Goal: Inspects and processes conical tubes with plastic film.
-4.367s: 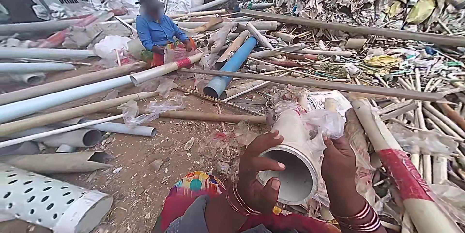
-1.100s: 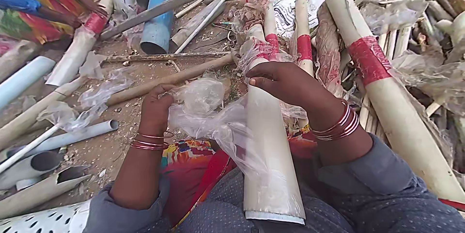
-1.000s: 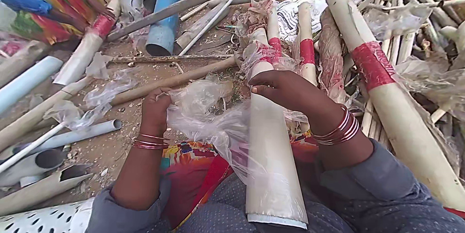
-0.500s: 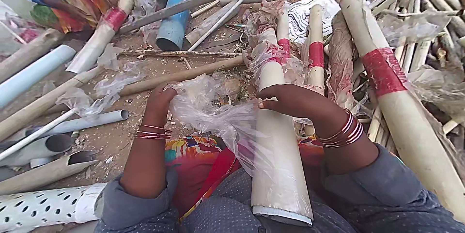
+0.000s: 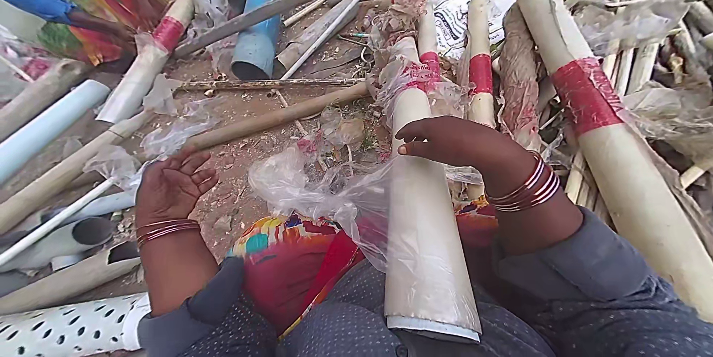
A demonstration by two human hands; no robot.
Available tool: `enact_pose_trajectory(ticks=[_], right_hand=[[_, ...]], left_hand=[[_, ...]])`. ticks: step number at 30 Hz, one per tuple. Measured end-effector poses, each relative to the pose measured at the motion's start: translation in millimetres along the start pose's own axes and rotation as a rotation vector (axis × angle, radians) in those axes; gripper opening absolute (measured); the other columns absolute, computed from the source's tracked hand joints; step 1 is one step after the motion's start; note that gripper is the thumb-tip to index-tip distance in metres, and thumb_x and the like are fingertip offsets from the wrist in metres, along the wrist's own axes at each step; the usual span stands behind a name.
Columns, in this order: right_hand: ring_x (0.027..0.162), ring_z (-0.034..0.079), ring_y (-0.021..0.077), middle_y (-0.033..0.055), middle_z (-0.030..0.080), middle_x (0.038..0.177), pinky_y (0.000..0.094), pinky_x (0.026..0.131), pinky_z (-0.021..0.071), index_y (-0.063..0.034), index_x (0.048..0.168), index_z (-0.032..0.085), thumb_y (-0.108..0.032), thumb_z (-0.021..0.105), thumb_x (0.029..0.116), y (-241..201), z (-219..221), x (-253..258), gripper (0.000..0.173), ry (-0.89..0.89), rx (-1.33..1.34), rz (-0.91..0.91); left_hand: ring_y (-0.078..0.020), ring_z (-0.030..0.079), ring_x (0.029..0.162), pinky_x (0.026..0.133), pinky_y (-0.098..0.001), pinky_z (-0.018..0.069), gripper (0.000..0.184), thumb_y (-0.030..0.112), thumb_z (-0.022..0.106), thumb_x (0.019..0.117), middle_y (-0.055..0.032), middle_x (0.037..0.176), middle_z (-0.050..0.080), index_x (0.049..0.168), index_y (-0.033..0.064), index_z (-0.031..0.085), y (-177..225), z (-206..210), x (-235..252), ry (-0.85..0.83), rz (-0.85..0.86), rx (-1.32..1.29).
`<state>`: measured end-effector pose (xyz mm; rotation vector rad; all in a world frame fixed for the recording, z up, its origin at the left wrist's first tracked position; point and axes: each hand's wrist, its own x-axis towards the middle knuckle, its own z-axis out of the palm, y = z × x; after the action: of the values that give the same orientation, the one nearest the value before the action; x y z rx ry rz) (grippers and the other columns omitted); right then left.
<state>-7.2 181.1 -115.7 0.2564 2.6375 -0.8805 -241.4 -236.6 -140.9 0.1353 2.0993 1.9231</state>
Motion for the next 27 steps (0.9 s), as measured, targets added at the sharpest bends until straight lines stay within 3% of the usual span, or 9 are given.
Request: enact_pose_trajectory(ticks=[2,4,6,8,10,14,20,24,27], right_hand=[[0.118,0.064,0.0301,0.0142,0.068,0.126,0.0552,0.102,0.0461,-0.0092,0.138,0.062,-0.037,0.054,0.1075,0,1,1,0.042,0.005,-0.014,-0.008],[0.118,0.064,0.0305,0.0142,0.069,0.124,0.0556,0.102,0.0462,-0.0091,0.137,0.063,-0.037,0.054,0.1077,0,3,4,0.041,0.008,-0.033,-0.02],[0.118,0.064,0.0302,0.0139,0.069,0.125,0.0553,0.102,0.0463,-0.01,0.138,0.063,-0.036,0.054,0.1077,-4,5,6,0.041,0.006,-0.044,-0.022],[0.118,0.064,0.0308,0.0145,0.068,0.126,0.0563,0.102,0.0458,-0.0095,0.139,0.062,-0.036,0.053,0.108,-8,7,6,0.041,-0.002,-0.051,-0.023],[0.116,0.065,0.0305,0.014,0.069,0.125,0.057,0.1,0.0464,-0.0098,0.138,0.062,-0.036,0.053,0.1081,-11,7,5,0.041,0.0,-0.067,-0.022],[0.116,0.065,0.0299,0.0136,0.069,0.124,0.057,0.099,0.0463,-0.0097,0.137,0.063,-0.037,0.053,0.1079,-7,9,5,0.041,0.02,-0.087,-0.02],[0.118,0.063,0.0323,0.015,0.068,0.126,0.0595,0.099,0.0443,-0.0117,0.138,0.062,-0.039,0.052,0.108,-7,8,7,0.042,0.043,-0.119,-0.016],[0.12,0.063,0.0319,0.0148,0.068,0.128,0.0596,0.1,0.0436,-0.0107,0.138,0.063,-0.039,0.051,0.108,-5,10,6,0.043,0.05,-0.129,-0.02],[0.105,0.065,0.029,0.0133,0.07,0.11,0.0561,0.089,0.0459,-0.0104,0.119,0.071,-0.037,0.052,0.1082,-3,10,5,0.035,0.089,-0.124,0.011]], left_hand=[[-0.0129,0.072,0.086,0.076,-0.0334,0.0587,0.042,0.032,0.014,0.1098,0.0067,0.104,0.071,0.123,0.0241,0.054,12,13,-3,0.222,0.046,-0.025],[-0.0135,0.071,0.097,0.085,-0.0344,0.0575,0.041,0.031,0.015,0.111,0.006,0.116,0.067,0.134,0.0197,0.047,24,43,-16,0.126,0.17,0.068],[-0.012,0.071,0.104,0.092,-0.0318,0.0578,0.039,0.042,0.035,0.1086,0.007,0.12,0.068,0.135,0.0175,0.049,28,80,-33,-0.171,0.373,0.197],[-0.0121,0.065,0.119,0.104,-0.0324,0.0528,0.063,0.065,0.056,0.0958,0.0056,0.131,0.067,0.135,0.0151,0.055,28,123,-50,-0.557,0.564,0.289],[-0.0171,0.049,0.14,0.116,-0.0375,0.0426,0.088,0.076,0.058,0.0869,-0.0053,0.149,0.055,0.14,0.0057,0.057,25,161,-73,-0.922,0.705,0.44],[-0.0262,0.038,0.148,0.119,-0.0391,0.0359,0.088,0.069,0.07,0.0752,-0.0131,0.157,0.045,0.143,0.0137,0.061,-1,199,-112,-1.298,0.775,0.518],[-0.0391,0.041,0.146,0.118,-0.0536,0.0336,0.033,0.035,0.063,0.0965,-0.0074,0.143,0.063,0.124,0.022,0.076,-13,198,-115,-1.346,0.91,0.507],[-0.0295,0.055,0.135,0.11,-0.0465,0.0441,0.034,0.014,0.049,0.1042,-0.0019,0.134,0.069,0.12,0.0253,0.077,-15,193,-119,-1.198,1.075,0.556],[-0.0248,0.062,0.128,0.108,-0.0412,0.0464,0.032,0.016,0.049,0.1062,-0.0005,0.128,0.073,0.12,0.0233,0.077,-15,182,-122,-1.103,1.137,0.6]])
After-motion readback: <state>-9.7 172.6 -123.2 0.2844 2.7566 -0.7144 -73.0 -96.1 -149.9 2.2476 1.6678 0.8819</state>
